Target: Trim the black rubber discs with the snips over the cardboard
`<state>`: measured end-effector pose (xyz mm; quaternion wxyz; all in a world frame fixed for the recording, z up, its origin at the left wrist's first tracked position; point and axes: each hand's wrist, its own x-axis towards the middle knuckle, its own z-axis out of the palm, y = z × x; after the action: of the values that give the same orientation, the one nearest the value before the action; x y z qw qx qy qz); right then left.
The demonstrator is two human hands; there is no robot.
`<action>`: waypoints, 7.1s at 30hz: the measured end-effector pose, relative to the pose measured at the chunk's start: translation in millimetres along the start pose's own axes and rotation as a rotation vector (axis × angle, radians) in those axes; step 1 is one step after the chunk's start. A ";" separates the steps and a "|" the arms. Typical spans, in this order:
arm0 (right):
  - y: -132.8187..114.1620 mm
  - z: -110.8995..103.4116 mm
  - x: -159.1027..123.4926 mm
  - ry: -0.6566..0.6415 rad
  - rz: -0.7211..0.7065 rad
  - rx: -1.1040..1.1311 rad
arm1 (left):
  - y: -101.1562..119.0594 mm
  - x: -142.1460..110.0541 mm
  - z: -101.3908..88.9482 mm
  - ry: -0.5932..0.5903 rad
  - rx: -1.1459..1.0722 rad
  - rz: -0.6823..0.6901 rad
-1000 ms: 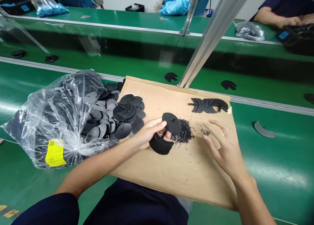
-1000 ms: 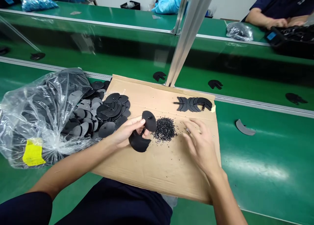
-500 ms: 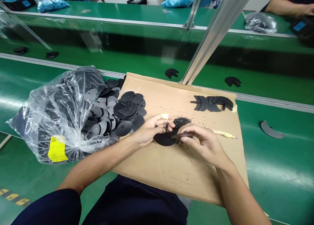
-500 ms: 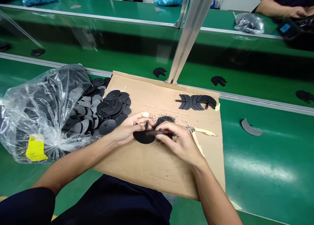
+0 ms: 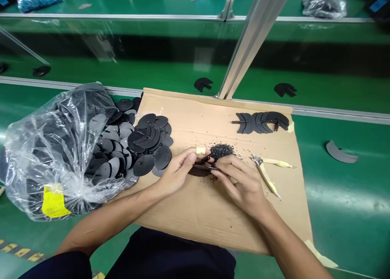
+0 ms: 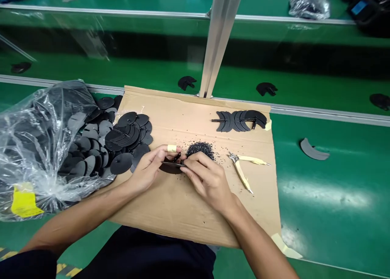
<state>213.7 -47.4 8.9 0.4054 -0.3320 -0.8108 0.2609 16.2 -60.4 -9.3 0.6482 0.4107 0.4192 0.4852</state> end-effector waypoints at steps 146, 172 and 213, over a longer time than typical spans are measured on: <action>7.7 -32.5 4.1 -0.216 0.231 -0.076 | 7.4 6.2 -14.6 -0.012 0.310 0.175; 20.1 -37.9 -15.2 -0.245 -0.017 -0.229 | 5.4 3.5 -12.3 -0.162 0.458 0.272; 34.1 -36.9 -18.3 -0.163 -0.114 -0.299 | -0.2 1.1 -12.1 -0.229 0.626 0.460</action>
<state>263.8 -33.5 -3.9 0.2987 -0.3198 -0.8882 0.1403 5.0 -57.9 -13.4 0.4086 0.7228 0.3691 0.4175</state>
